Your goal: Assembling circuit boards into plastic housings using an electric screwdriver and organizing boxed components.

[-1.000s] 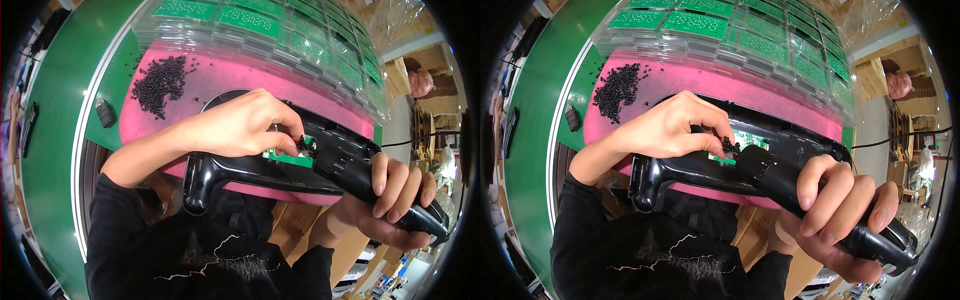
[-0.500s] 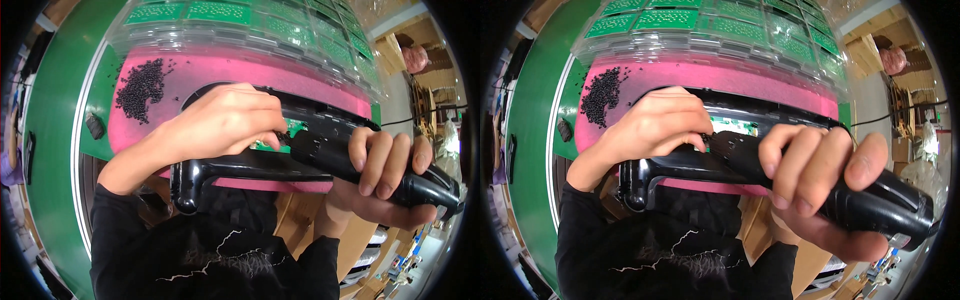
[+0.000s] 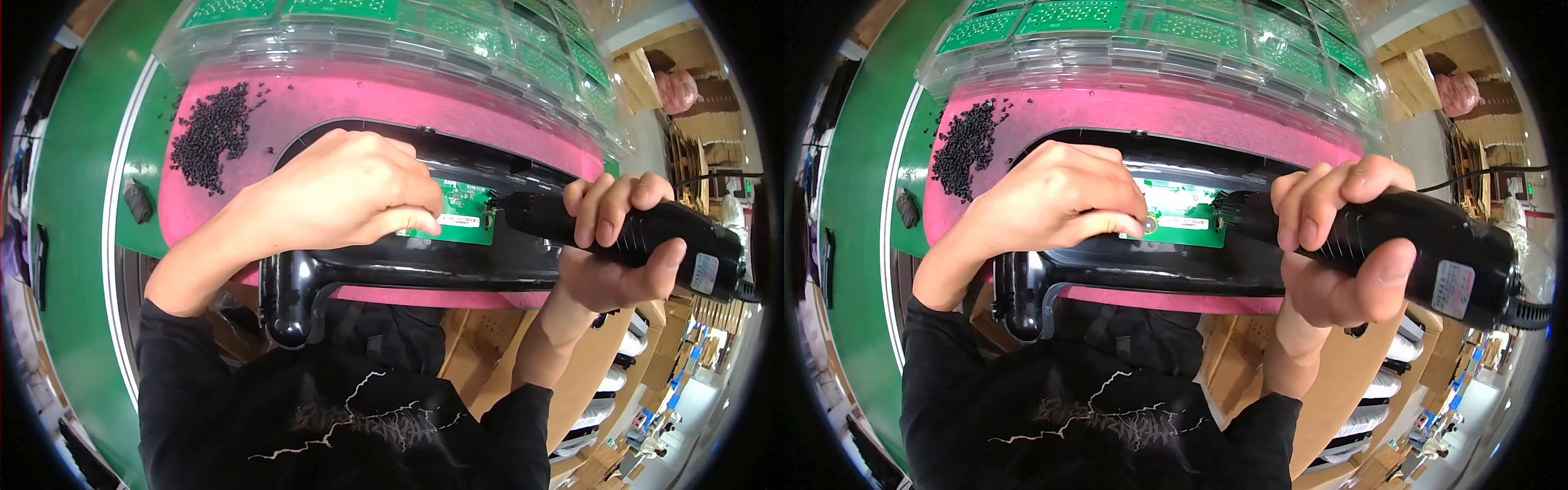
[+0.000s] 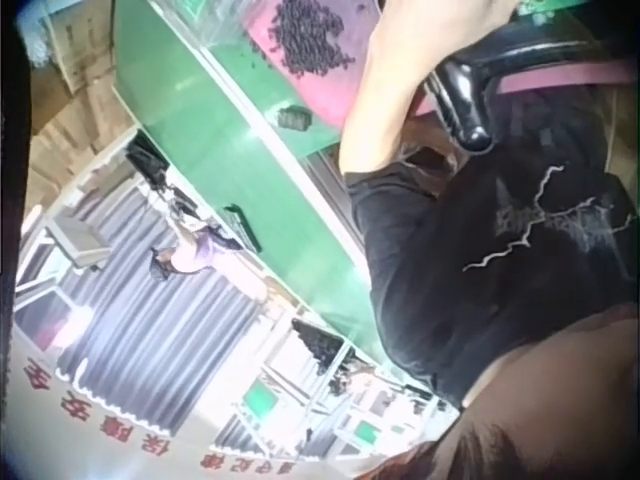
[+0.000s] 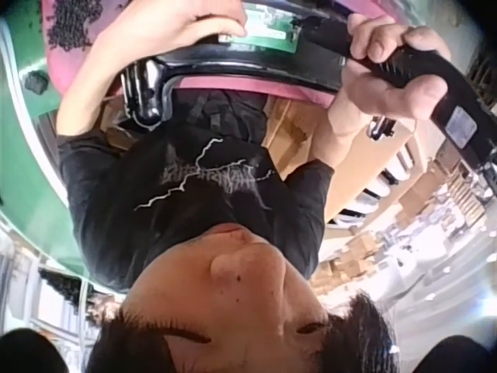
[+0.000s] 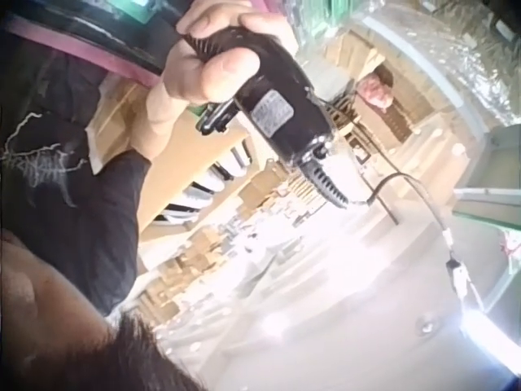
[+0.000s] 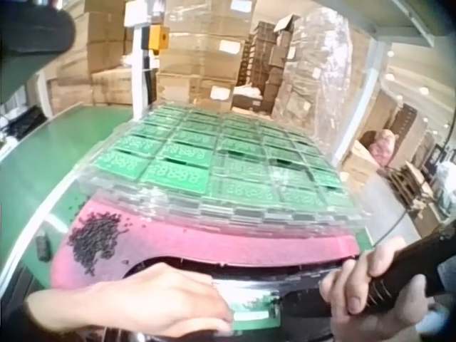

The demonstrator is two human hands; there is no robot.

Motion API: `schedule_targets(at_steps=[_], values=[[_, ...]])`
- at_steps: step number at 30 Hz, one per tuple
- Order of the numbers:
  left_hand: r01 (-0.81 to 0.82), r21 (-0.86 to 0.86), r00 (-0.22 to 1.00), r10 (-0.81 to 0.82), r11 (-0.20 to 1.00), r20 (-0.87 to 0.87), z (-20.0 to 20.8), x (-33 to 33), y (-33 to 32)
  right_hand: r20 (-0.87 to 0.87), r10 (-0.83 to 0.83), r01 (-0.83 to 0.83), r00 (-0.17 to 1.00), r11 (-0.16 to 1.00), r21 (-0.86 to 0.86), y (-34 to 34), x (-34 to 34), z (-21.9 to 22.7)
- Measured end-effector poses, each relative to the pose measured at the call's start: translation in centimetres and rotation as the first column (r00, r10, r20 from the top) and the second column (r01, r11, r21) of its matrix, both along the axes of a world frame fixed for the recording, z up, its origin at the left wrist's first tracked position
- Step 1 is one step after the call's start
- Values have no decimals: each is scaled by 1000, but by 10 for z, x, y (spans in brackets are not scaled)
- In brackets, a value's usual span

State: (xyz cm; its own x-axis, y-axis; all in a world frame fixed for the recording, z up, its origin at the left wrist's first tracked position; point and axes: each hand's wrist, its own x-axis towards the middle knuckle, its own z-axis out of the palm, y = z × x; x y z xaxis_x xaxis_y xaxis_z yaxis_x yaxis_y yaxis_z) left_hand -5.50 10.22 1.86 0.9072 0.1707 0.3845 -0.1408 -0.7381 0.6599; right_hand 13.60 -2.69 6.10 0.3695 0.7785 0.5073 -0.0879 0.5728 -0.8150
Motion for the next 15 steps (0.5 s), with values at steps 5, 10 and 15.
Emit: schedule_targets(at_steps=[5,10,15], values=[[45,98,994,-34,994,-108,-6,-2,1,-13,-40,40,999,998,-45,5,2,-7],[45,151,968,-6,987,-250,-4,-1,0,-5,-31,31,1000,999,-44,7,5,-11],[-27,80,947,51,996,-317,-3,-4,-3,-4,28,-28,1000,996,-87,12,5,-12]])
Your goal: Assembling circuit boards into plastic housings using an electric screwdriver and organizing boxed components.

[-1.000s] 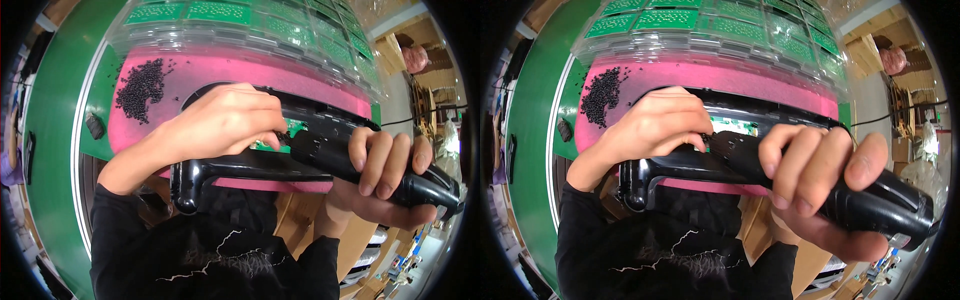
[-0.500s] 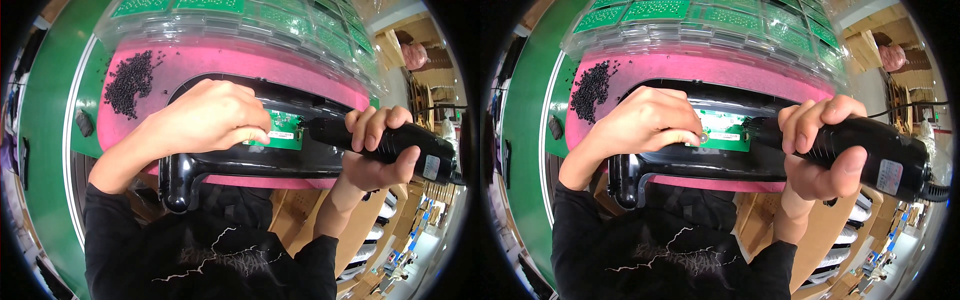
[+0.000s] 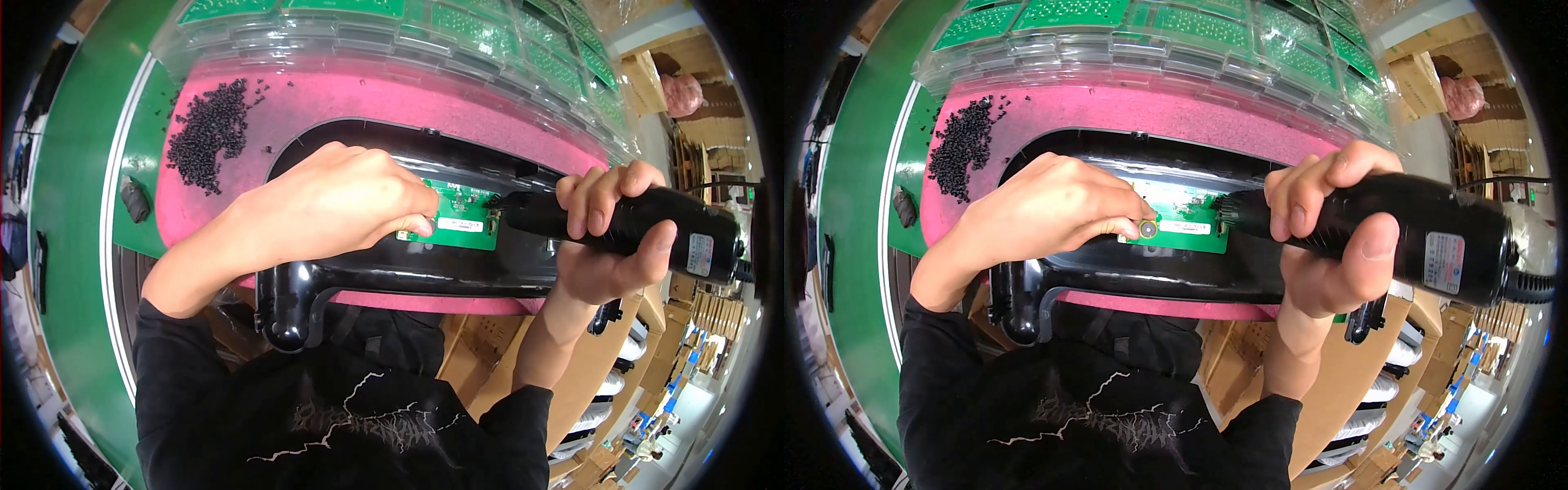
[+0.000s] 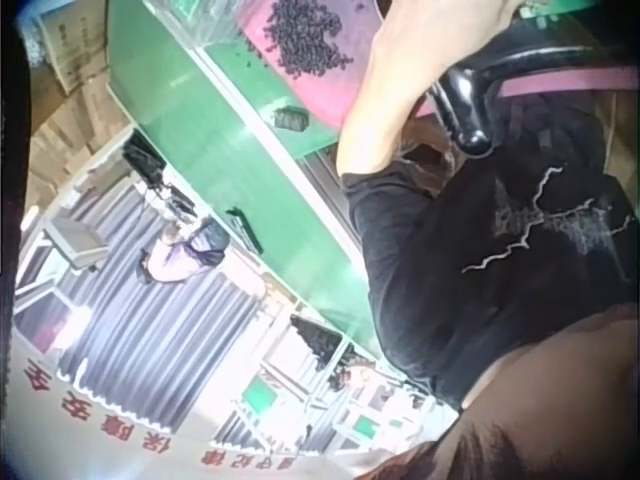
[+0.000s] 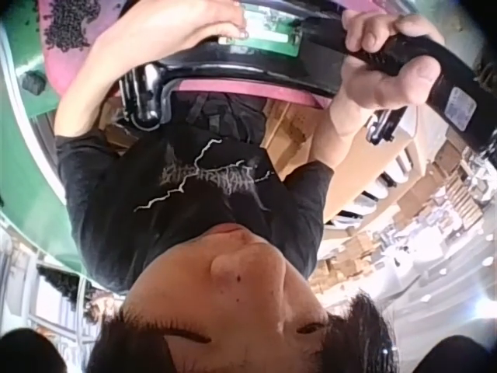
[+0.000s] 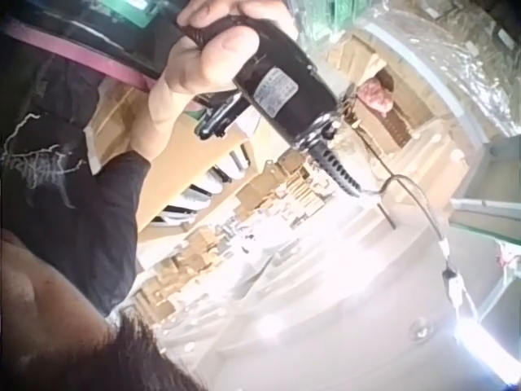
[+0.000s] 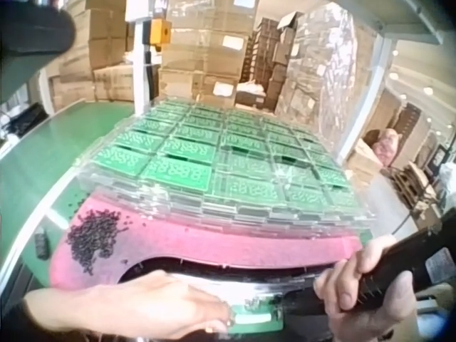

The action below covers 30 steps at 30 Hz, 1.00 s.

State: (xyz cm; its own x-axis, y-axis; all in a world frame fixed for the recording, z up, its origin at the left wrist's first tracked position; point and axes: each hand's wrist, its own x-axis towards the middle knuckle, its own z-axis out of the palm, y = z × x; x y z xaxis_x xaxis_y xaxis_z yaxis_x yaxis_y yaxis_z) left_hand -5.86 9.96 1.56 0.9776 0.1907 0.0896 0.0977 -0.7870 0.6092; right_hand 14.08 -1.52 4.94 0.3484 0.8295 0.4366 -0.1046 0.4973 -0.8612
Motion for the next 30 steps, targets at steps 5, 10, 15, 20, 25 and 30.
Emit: schedule_targets(at_steps=[5,10,15,20,25,30], values=[[-40,-49,999,39,998,-23,5,-1,-2,-6,66,-66,998,996,-63,7,4,1],[-23,-7,1000,23,1000,-12,4,1,-2,23,25,-24,999,997,-69,9,0,0],[-22,-11,1000,22,1000,-8,-3,-1,0,24,-35,36,999,999,-19,7,-11,1],[-12,-188,986,44,982,164,-4,2,3,-150,157,-115,976,960,256,-12,-28,27],[-33,-477,980,122,878,157,5,3,4,-136,189,-131,973,926,355,-14,-41,35],[6,-574,978,116,819,175,4,1,4,-110,164,-113,980,923,369,-11,-48,34]])
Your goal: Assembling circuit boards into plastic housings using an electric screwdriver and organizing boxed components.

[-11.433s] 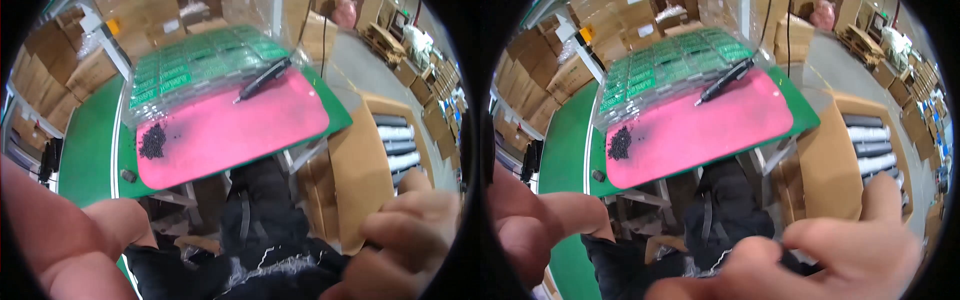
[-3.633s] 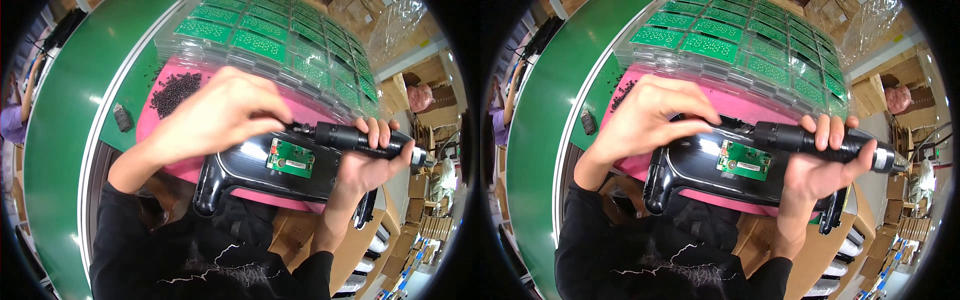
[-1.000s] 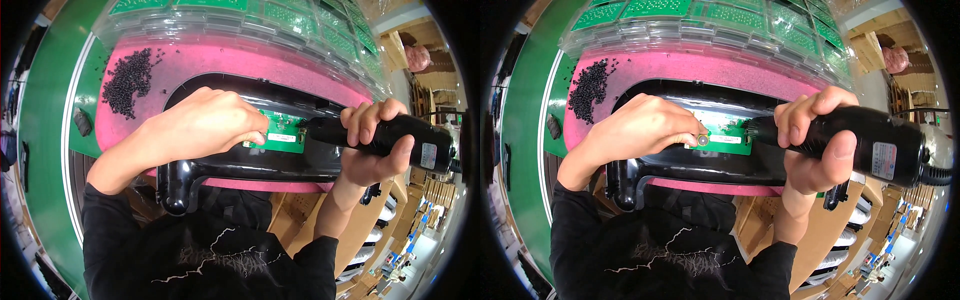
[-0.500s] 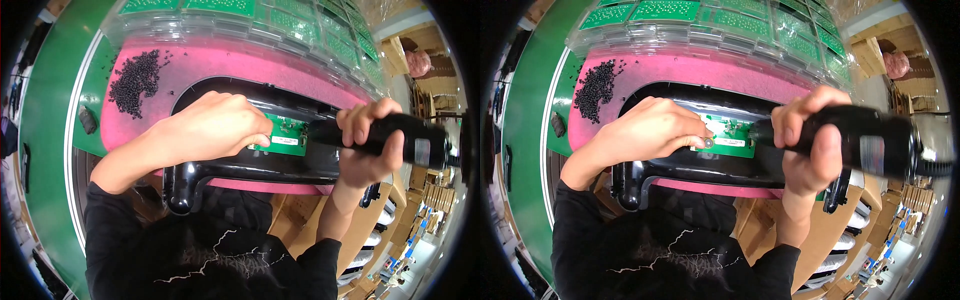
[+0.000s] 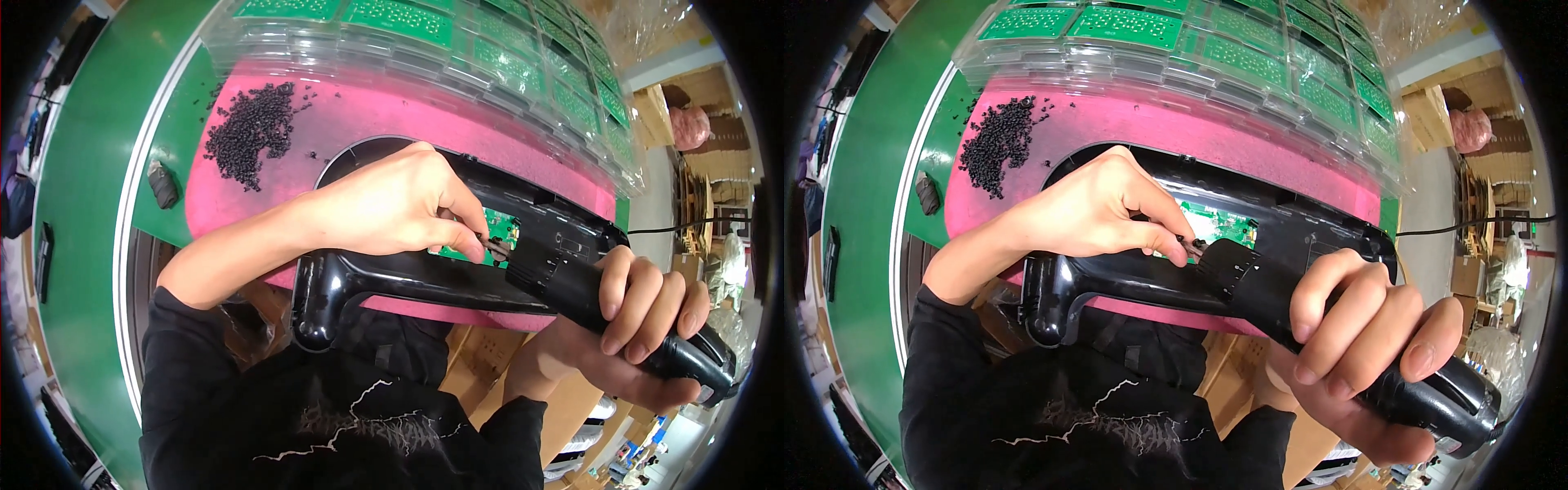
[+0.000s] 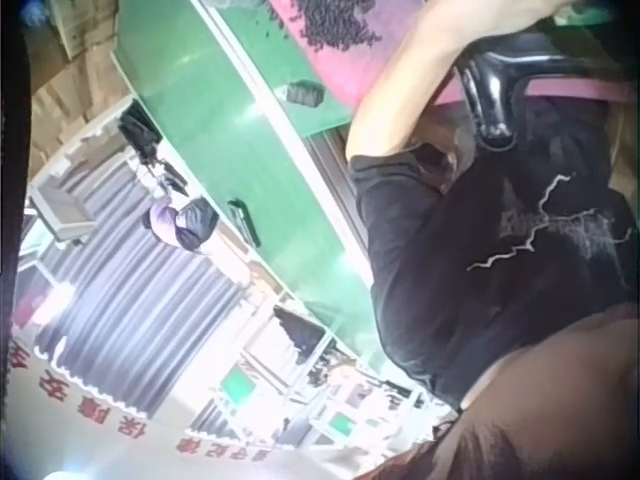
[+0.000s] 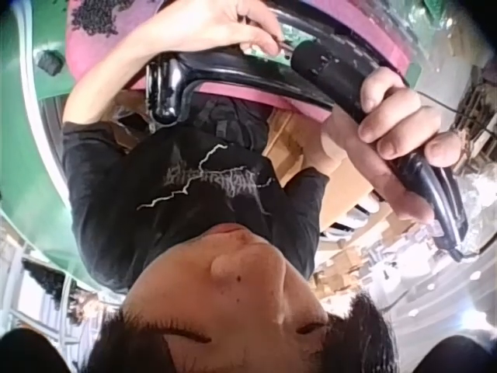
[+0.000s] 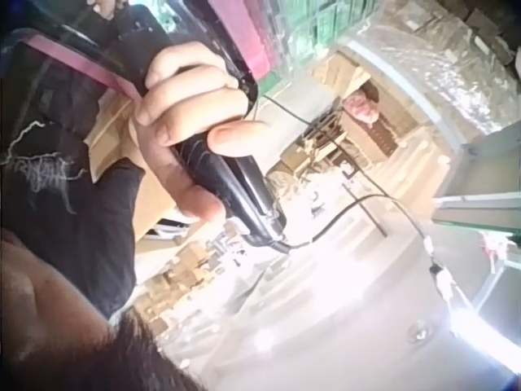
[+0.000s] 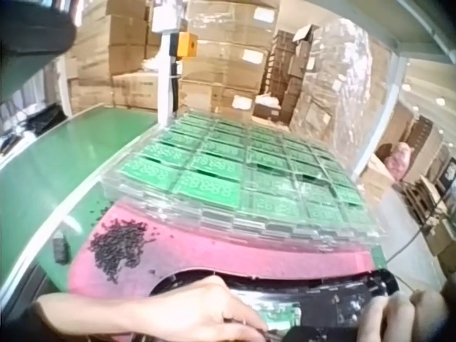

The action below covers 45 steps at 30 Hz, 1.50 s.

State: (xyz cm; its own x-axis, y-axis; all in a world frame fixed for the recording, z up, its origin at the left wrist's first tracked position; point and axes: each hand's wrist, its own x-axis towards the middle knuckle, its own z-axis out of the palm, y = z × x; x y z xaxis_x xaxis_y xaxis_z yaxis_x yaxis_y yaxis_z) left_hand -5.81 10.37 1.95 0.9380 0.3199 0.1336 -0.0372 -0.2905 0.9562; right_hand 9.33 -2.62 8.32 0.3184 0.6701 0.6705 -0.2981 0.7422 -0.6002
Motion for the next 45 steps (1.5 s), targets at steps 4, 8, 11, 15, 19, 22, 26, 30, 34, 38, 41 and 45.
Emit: schedule_targets(at_steps=[4,8,11,15,19,22,26,30,34,38,41,45], values=[[-2,53,1000,3,999,-8,-1,0,1,5,-32,32,999,998,50,-1,-1,0],[31,18,999,-30,999,-26,4,1,1,17,-9,8,1000,999,44,-1,-3,1],[38,-53,999,-40,998,-37,4,1,0,42,-80,78,996,996,51,-1,-6,3],[73,-77,997,-73,994,3,-2,0,1,92,-34,28,995,997,67,-2,-6,5],[104,-82,995,-104,991,2,-2,1,1,108,-17,11,994,998,58,-3,-4,2],[87,31,994,-88,996,61,-4,0,1,101,-8,1,995,998,70,-2,-5,2],[104,-114,991,-112,988,-69,12,1,0,114,-5,-2,993,998,61,0,-4,3],[-56,382,995,82,923,-52,-4,-1,2,151,10,-7,988,1000,-24,4,1,-5],[-300,386,951,305,872,49,-7,-3,3,151,36,-14,988,990,-142,18,4,-25],[-378,462,924,357,803,135,-7,1,1,174,27,3,984,985,-172,30,5,-36],[-408,433,902,429,804,54,-3,0,-3,180,13,25,984,978,-207,34,3,-40],[-485,396,867,486,779,107,-4,1,-6,220,-19,75,975,965,-250,37,-3,-38]])
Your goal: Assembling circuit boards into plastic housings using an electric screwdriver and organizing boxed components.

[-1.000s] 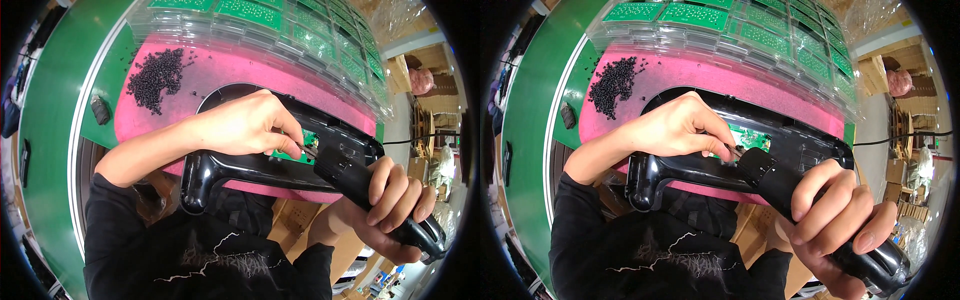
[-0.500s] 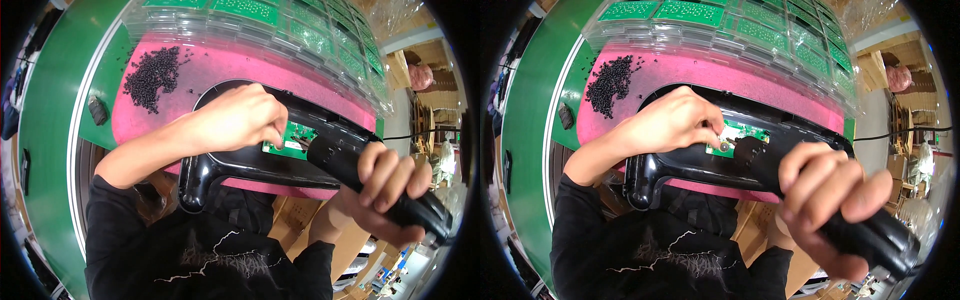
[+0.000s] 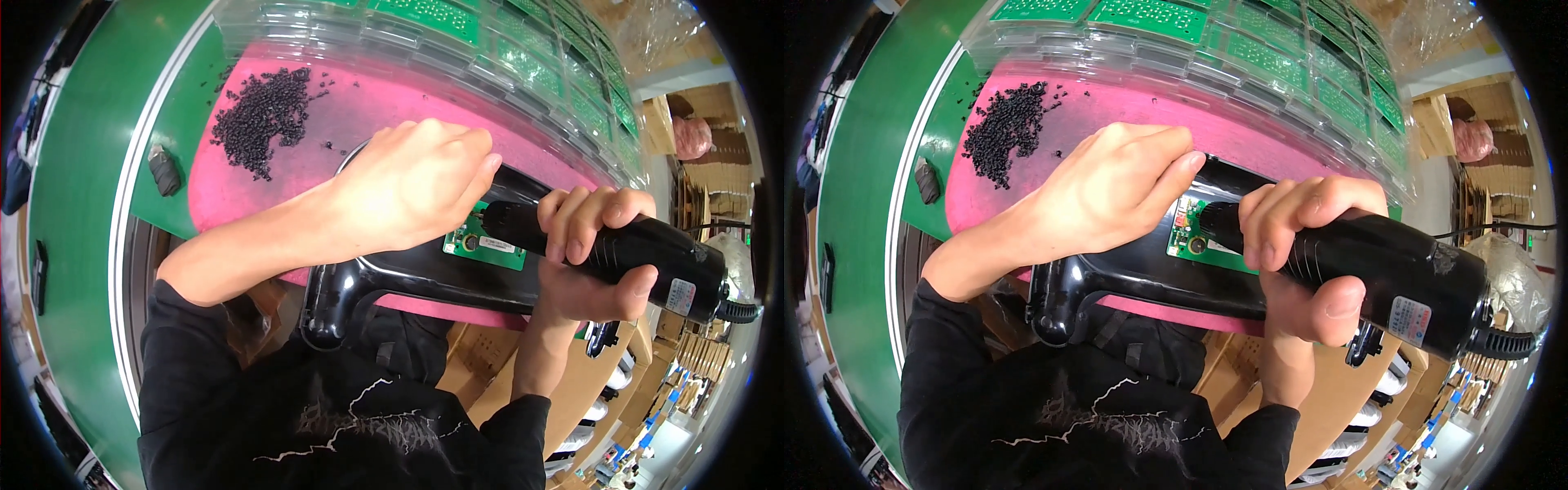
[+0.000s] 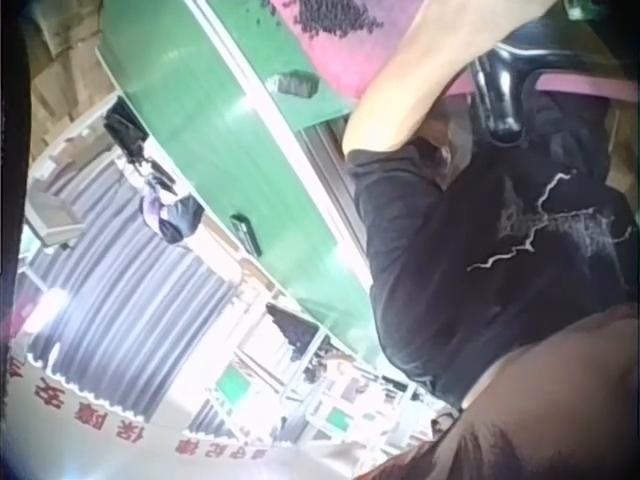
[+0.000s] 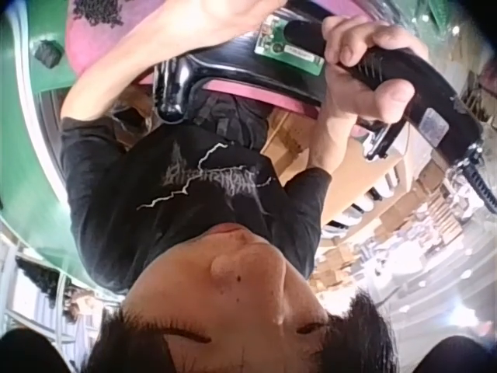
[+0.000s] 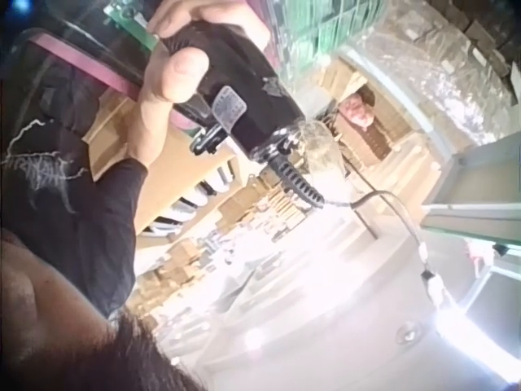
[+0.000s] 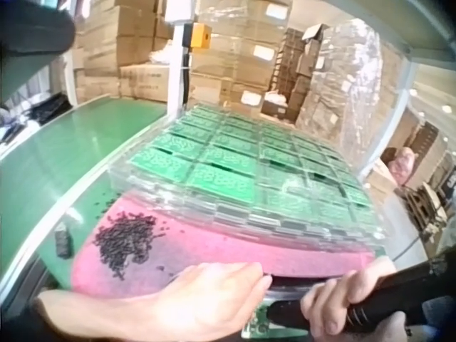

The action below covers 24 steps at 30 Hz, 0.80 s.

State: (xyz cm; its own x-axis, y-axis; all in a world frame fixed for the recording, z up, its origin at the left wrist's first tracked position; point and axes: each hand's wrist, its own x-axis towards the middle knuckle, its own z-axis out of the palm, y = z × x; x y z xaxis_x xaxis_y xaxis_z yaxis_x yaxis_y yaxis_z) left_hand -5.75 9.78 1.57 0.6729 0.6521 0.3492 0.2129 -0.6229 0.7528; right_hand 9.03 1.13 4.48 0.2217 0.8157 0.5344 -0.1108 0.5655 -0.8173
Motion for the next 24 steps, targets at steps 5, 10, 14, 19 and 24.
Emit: schedule_targets(at_steps=[5,10,14,19,24], values=[[-10,101,997,2,995,79,-8,-2,3,7,9,-8,1000,994,-107,10,-7,7],[95,156,995,-87,983,-57,-9,-11,8,35,27,-19,999,976,-218,16,-13,9],[92,147,993,-81,985,-80,-7,-9,7,37,-4,10,999,984,-175,15,-12,5],[184,100,976,-169,978,-136,-10,-8,8,-73,27,-25,997,999,37,2,0,6],[310,-11,951,-310,951,-1,-7,-4,7,-239,37,2,970,987,160,-16,-1,32]])
